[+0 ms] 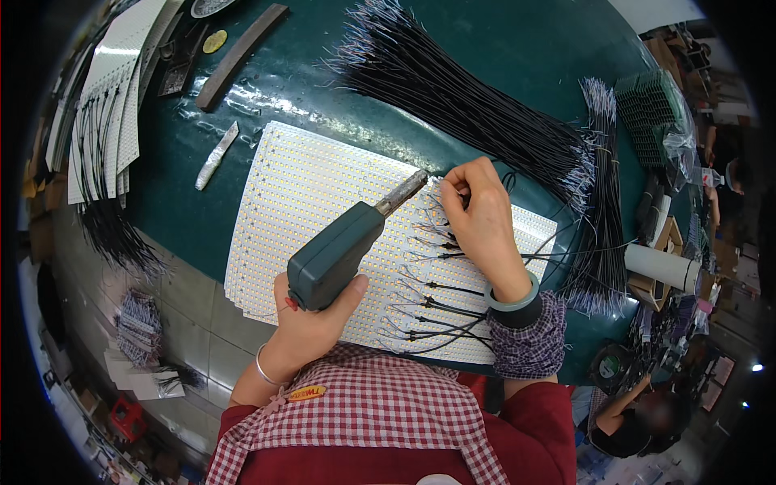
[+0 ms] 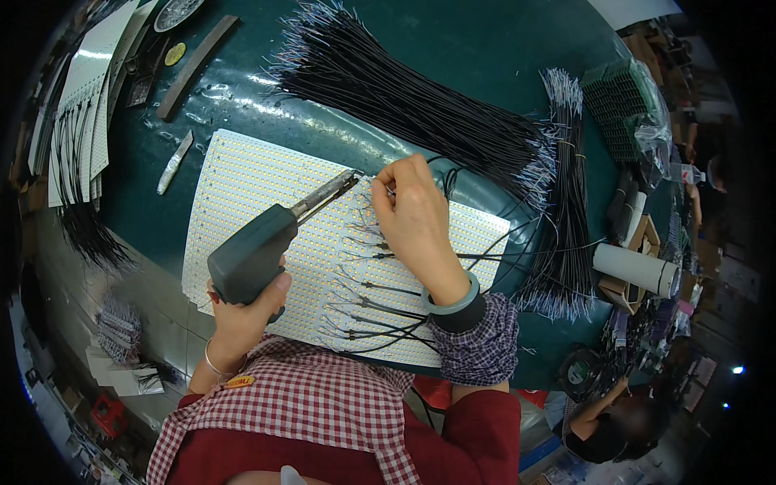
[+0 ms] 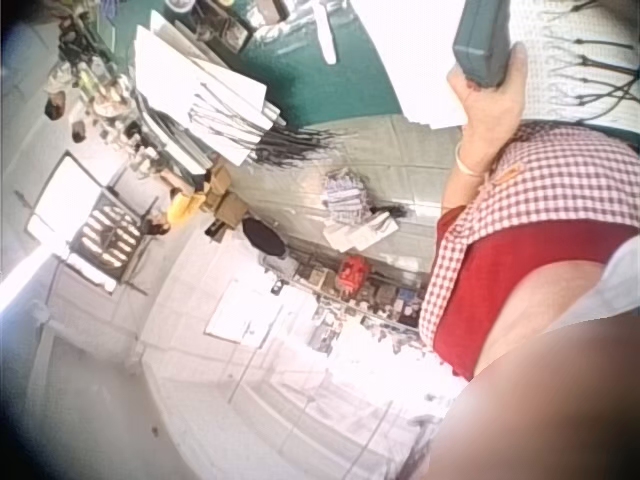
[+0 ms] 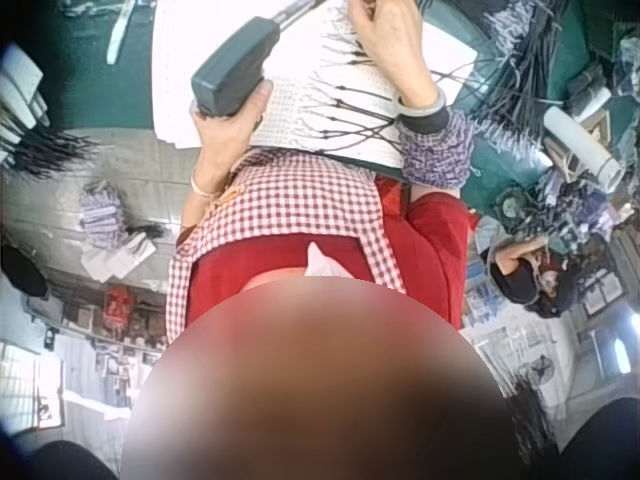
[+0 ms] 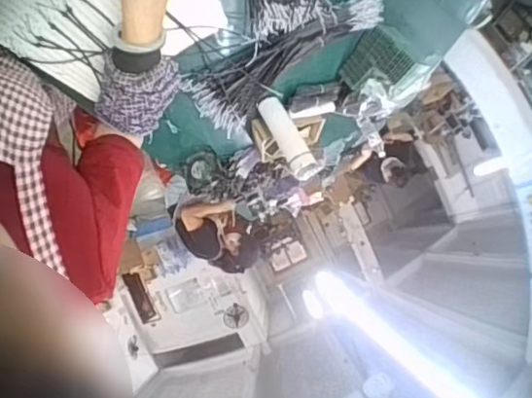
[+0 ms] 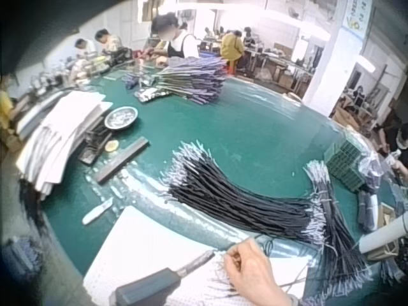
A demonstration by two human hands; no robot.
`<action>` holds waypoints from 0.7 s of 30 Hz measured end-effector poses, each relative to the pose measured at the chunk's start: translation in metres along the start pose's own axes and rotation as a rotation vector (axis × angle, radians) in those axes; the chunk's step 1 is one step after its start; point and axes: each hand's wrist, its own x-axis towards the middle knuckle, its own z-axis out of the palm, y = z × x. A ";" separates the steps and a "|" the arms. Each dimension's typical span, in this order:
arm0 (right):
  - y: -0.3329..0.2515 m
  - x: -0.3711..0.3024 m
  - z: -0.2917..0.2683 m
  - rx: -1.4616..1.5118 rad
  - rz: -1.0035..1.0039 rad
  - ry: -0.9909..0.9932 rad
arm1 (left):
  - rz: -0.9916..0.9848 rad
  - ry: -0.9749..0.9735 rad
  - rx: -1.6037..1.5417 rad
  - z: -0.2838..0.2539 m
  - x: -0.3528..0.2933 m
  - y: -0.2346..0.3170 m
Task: The person solders wires onto an LED board using a soldering iron.
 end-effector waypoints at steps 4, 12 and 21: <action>0.000 0.000 0.001 -0.020 -0.003 0.006 | -0.025 -0.013 -0.001 0.003 0.000 0.005; -0.001 0.001 0.000 -0.036 0.004 -0.005 | -0.037 -0.032 0.028 0.001 0.000 0.003; -0.001 0.000 -0.001 -0.033 -0.008 0.003 | 0.009 0.132 -0.069 -0.009 -0.014 0.007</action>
